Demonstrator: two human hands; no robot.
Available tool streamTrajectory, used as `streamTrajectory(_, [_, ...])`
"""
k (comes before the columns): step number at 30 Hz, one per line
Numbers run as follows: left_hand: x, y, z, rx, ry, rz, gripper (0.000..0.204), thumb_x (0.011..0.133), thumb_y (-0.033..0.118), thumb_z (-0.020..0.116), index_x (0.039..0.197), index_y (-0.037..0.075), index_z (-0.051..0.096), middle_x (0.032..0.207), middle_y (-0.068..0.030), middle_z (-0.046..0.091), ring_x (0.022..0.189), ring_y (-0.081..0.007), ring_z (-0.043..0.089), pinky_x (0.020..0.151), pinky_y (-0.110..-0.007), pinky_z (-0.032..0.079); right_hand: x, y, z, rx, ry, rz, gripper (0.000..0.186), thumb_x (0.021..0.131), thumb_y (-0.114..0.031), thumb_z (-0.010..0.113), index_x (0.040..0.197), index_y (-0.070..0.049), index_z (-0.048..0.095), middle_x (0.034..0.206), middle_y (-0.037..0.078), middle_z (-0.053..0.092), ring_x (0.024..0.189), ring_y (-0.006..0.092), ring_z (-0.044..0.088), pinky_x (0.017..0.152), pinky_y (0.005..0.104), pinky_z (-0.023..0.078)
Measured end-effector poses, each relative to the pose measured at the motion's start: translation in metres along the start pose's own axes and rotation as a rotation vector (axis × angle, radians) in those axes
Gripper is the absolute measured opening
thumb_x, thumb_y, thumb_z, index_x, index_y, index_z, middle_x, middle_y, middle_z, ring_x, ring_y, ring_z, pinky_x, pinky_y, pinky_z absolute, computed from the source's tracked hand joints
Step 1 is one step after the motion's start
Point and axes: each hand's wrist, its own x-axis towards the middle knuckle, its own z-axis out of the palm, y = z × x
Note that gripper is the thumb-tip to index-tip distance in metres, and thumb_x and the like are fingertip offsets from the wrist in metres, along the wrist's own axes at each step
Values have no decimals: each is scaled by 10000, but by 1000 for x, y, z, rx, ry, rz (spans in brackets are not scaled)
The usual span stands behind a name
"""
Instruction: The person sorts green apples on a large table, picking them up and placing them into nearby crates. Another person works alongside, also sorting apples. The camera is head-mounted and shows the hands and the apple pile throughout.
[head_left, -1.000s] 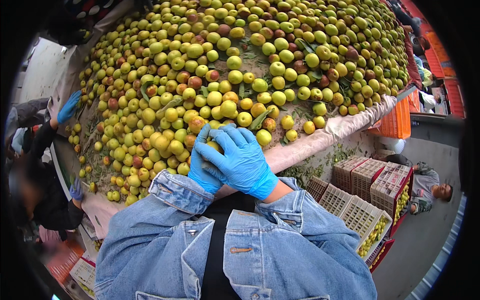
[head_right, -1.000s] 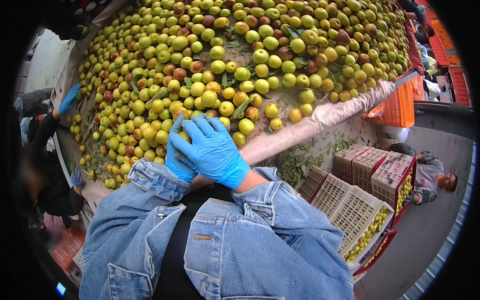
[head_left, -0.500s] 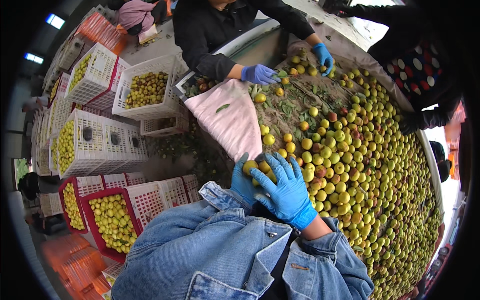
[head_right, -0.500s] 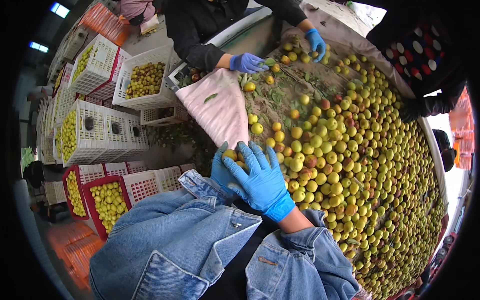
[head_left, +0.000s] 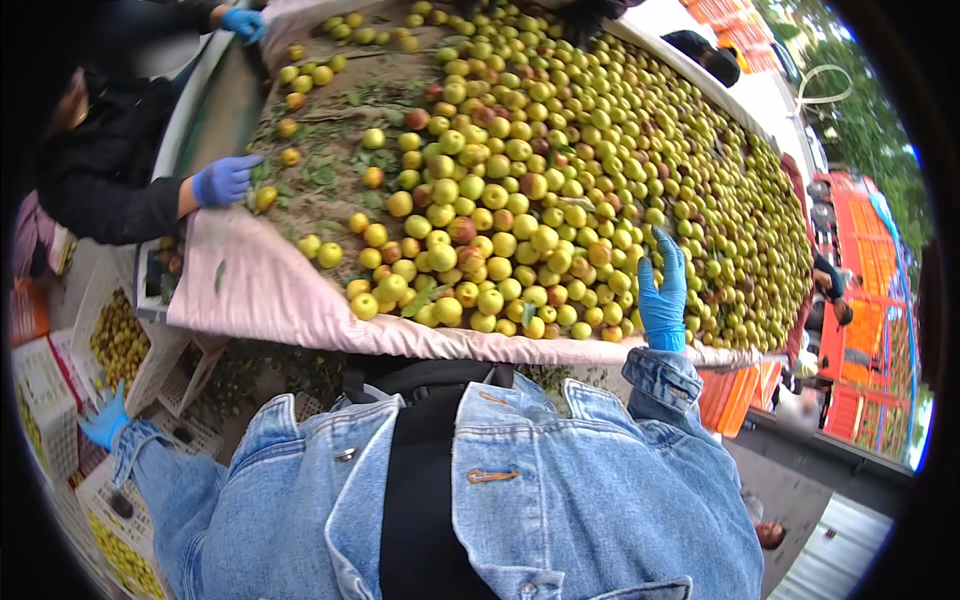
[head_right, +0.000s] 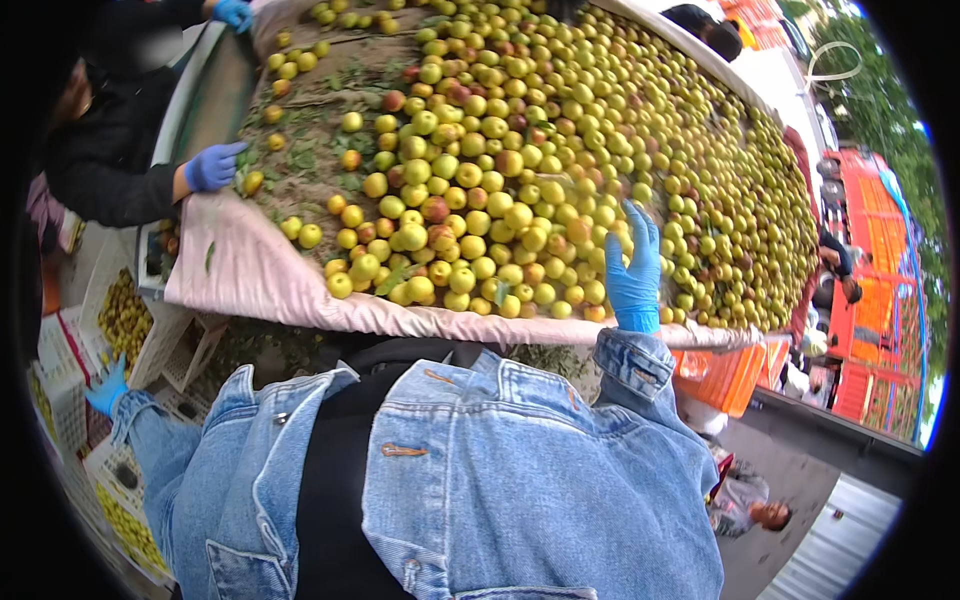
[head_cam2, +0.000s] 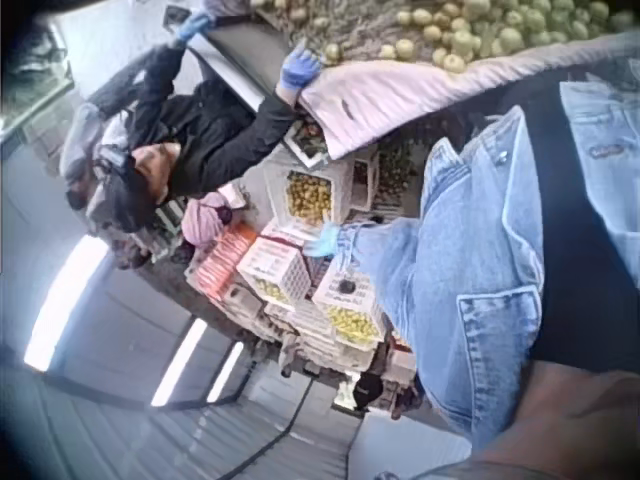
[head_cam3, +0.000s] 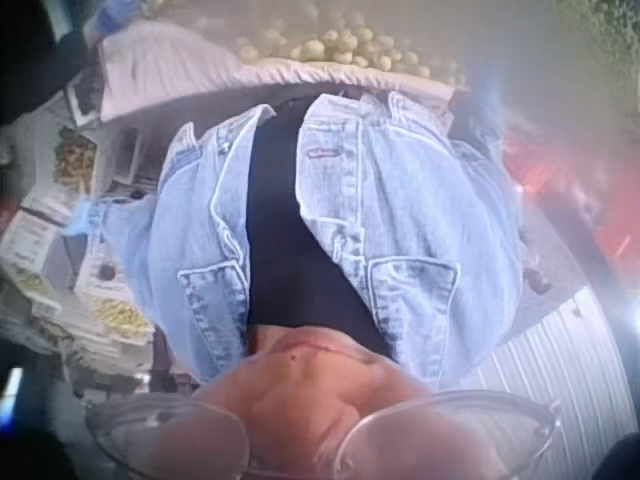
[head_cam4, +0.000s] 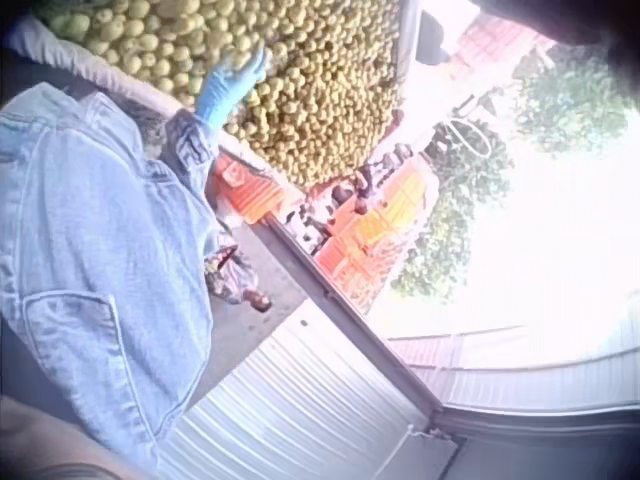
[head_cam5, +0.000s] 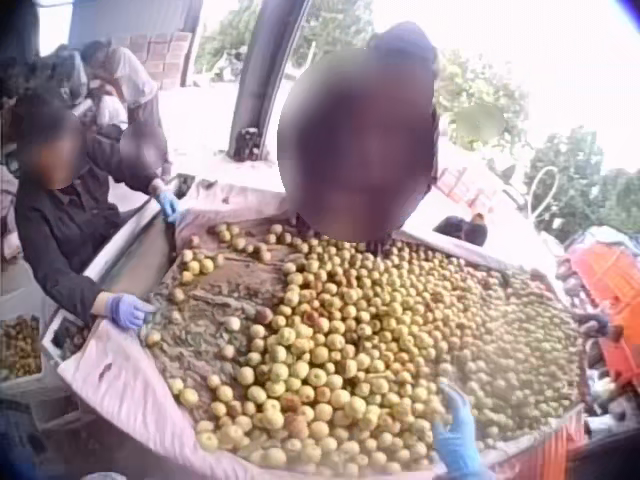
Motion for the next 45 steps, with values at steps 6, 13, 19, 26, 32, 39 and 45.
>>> streamTrajectory(6, [-129,-123,103,590,-993,-164,462,948,290,417,1340,48,378,1353,-118,422,1258,-247,396,1056,-396,302,-121,142,-32,-163,-367,352,289,779,-170,632,1065,-130,612,937,136,646,832,273,627,734,372,494])
streamTrajectory(13, [-397,-274,165,1025,-2320,-21,341,778,28,595,1115,83,605,1139,-101,563,1090,-247,520,961,-341,404,-104,121,-11,-267,-753,556,387,710,-327,685,1045,-160,586,883,118,659,815,311,632,725,394,505])
streamTrajectory(19, [-473,-341,147,1045,-2623,983,397,708,243,683,1093,185,607,1314,-85,425,1246,-299,370,1014,-526,252,-75,101,15,-326,-914,464,467,684,-369,709,1005,-74,543,871,158,652,824,331,633,706,420,507])
streamTrajectory(26, [-434,-330,153,1330,-2562,1064,338,678,330,655,964,158,601,1280,-49,420,1286,-318,301,1032,-562,209,-95,100,59,-119,-984,287,504,722,-354,690,1013,3,486,845,193,628,812,363,611,688,438,489])
streamTrajectory(32, [-377,-318,161,1524,-2363,1141,348,684,300,683,1004,175,628,1366,-65,366,1321,-298,262,1038,-513,238,-69,48,117,301,-936,191,522,745,-265,689,1095,-17,391,970,241,579,898,409,580,758,453,485])
streamTrajectory(39, [-327,-303,165,1758,-1795,1434,482,767,247,647,1232,285,525,1454,-86,250,1348,-328,209,1040,-585,179,-12,22,79,529,-575,57,587,766,-150,660,1300,-147,417,1133,162,532,992,347,553,856,404,460])
streamTrajectory(45, [-408,-320,179,1416,-1816,1082,658,795,371,613,1384,246,347,1483,-128,146,1368,-373,107,1050,-618,97,-9,196,21,-197,-209,451,664,773,-387,620,1370,-254,362,1432,154,295,1301,379,275,1035,550,212])
